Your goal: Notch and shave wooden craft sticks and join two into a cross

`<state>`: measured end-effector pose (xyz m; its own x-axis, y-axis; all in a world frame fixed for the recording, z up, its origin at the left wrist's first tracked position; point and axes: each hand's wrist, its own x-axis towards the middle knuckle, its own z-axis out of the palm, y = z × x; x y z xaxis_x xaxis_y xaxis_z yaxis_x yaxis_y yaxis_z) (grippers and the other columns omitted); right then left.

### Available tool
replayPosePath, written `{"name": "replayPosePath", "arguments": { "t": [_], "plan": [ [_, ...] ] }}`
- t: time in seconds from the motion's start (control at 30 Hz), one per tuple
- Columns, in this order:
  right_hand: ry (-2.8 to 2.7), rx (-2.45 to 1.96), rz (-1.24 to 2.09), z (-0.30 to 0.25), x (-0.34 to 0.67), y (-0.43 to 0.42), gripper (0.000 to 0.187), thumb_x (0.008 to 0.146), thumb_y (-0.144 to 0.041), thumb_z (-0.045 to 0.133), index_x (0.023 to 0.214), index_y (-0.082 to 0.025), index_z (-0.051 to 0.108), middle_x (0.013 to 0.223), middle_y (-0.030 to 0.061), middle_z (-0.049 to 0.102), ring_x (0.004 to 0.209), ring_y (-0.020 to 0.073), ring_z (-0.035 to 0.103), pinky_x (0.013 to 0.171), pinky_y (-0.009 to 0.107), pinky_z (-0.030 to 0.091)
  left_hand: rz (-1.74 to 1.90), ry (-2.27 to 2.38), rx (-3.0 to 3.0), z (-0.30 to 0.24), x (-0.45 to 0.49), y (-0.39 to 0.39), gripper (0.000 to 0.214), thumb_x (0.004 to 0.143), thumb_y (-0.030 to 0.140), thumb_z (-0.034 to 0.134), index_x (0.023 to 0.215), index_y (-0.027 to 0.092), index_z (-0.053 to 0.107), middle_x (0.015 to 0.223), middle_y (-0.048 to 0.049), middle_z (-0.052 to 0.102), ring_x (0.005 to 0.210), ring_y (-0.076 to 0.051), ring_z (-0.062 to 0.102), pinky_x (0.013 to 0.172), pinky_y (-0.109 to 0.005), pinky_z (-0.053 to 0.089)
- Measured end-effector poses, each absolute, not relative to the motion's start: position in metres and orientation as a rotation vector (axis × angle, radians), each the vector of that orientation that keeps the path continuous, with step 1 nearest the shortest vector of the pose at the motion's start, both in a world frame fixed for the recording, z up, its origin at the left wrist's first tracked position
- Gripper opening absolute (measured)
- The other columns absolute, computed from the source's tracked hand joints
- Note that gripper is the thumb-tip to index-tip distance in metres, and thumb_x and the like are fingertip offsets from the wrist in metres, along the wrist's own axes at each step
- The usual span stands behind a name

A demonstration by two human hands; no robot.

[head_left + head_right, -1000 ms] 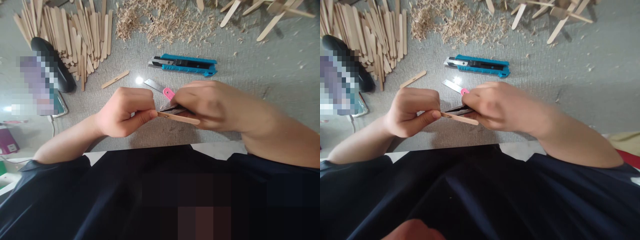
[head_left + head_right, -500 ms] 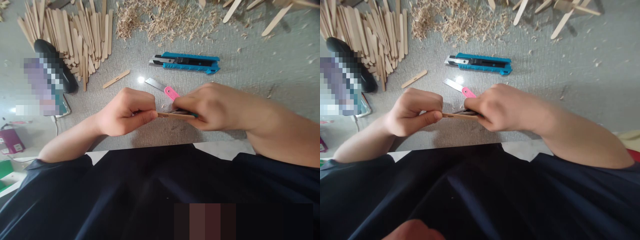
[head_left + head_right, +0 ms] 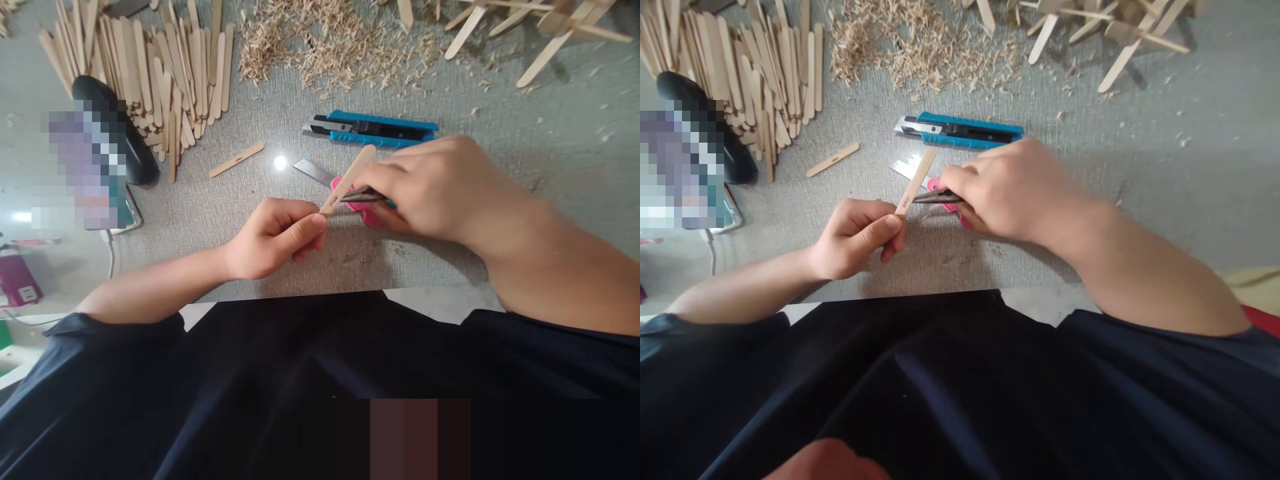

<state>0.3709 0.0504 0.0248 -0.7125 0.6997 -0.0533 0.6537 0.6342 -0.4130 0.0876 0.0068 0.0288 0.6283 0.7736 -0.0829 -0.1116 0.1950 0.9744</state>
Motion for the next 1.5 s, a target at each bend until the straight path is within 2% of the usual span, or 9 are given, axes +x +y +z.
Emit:
{"name": "replayPosePath", "arguments": {
  "t": [0.1, 0.27, 0.53, 0.77, 0.87, 1.0, 1.2, 1.33, 1.5],
  "plan": [
    [-2.886, -1.229, 0.251, 0.026, 0.375, 0.056, 0.043, 0.117, -0.051, 0.045, 0.102, -0.024, 0.074, 0.082, 0.0094, 0.074, 0.078, 0.0273, 0.066, 0.07, 0.044, 0.035, 0.776, 0.8, 1.393, 0.028, 0.086, 0.007, 0.048, 0.11, 0.044, 0.077, 0.071, 0.017, 0.07, 0.057, 0.0021, 0.06, 0.051, -0.007, 0.051, 0.051, -0.02, 0.041],
    [-2.875, -1.152, 0.134, 0.027, 0.369, 0.052, 0.056, 0.119, -0.067, 0.043, 0.107, -0.023, 0.075, 0.096, 0.0139, 0.08, 0.088, 0.0302, 0.071, 0.076, 0.046, 0.044, 0.789, 0.848, 1.513, 0.026, 0.083, 0.008, 0.053, 0.117, 0.048, 0.059, 0.072, 0.02, 0.065, 0.061, 0.0002, 0.06, 0.056, -0.01, 0.053, 0.055, -0.026, 0.043],
    [-2.837, -1.093, 0.007, 0.027, 0.365, 0.051, 0.034, 0.118, -0.05, 0.052, 0.103, -0.025, 0.07, 0.092, 0.0125, 0.077, 0.09, 0.029, 0.069, 0.078, 0.044, 0.047, 0.892, 0.835, 1.651, 0.016, 0.082, 0.01, 0.052, 0.118, 0.045, 0.063, 0.072, 0.02, 0.057, 0.062, 0.0012, 0.057, 0.055, -0.008, 0.05, 0.053, -0.027, 0.037],
    [-2.758, -1.159, 0.031, 0.023, 0.364, 0.05, 0.036, 0.119, -0.051, 0.051, 0.101, -0.025, 0.069, 0.09, 0.0114, 0.076, 0.089, 0.0289, 0.067, 0.078, 0.045, 0.047, 0.702, 0.652, 1.087, 0.013, 0.085, 0.018, 0.056, 0.109, 0.07, 0.072, 0.081, 0.022, 0.065, 0.06, 0.0035, 0.057, 0.045, -0.01, 0.051, 0.043, -0.025, 0.04],
    [-2.739, -1.14, 0.038, 0.024, 0.366, 0.049, 0.037, 0.119, -0.05, 0.05, 0.098, -0.026, 0.069, 0.09, 0.0124, 0.076, 0.088, 0.0304, 0.068, 0.077, 0.046, 0.048, 0.787, 0.68, 1.321, 0.009, 0.081, 0.017, 0.043, 0.115, 0.059, 0.069, 0.097, 0.02, 0.077, 0.068, 0.0003, 0.071, 0.049, -0.01, 0.06, 0.048, -0.024, 0.05],
    [-2.733, -1.164, 0.082, 0.027, 0.366, 0.05, 0.038, 0.119, -0.051, 0.048, 0.096, -0.027, 0.067, 0.091, 0.0124, 0.075, 0.09, 0.0314, 0.067, 0.078, 0.047, 0.048, 1.146, 0.83, 2.046, 0.0, 0.068, 0.016, 0.029, 0.119, 0.028, 0.059, 0.124, 0.024, 0.087, 0.089, -0.0042, 0.084, 0.077, -0.013, 0.08, 0.074, -0.026, 0.065],
    [-2.735, -1.164, 0.197, 0.033, 0.363, 0.046, 0.038, 0.119, -0.047, 0.044, 0.099, -0.028, 0.069, 0.094, 0.0128, 0.075, 0.094, 0.0336, 0.069, 0.083, 0.05, 0.049, 1.16, 0.929, 2.34, -0.012, 0.055, 0.018, 0.035, 0.116, 0.028, 0.062, 0.141, 0.032, 0.086, 0.106, -0.0056, 0.087, 0.095, -0.016, 0.086, 0.09, -0.028, 0.072],
    [-2.77, -1.02, 0.11, 0.034, 0.363, 0.043, 0.041, 0.12, -0.048, 0.044, 0.103, -0.024, 0.073, 0.098, 0.0143, 0.078, 0.094, 0.0324, 0.069, 0.081, 0.049, 0.049, 1.056, 1.072, 2.307, -0.014, 0.056, 0.017, 0.033, 0.117, 0.034, 0.064, 0.139, 0.03, 0.088, 0.1, -0.0071, 0.086, 0.093, -0.017, 0.085, 0.089, -0.028, 0.073],
    [-2.861, -0.876, 0.038, 0.032, 0.364, 0.044, 0.05, 0.123, -0.046, 0.038, 0.102, -0.02, 0.075, 0.095, 0.0134, 0.077, 0.09, 0.0286, 0.069, 0.08, 0.047, 0.05, 1.188, 1.011, 2.47, -0.016, 0.059, 0.018, 0.035, 0.119, 0.032, 0.058, 0.136, 0.03, 0.088, 0.098, -0.006, 0.086, 0.088, -0.017, 0.086, 0.083, -0.029, 0.074]
  ]
}}
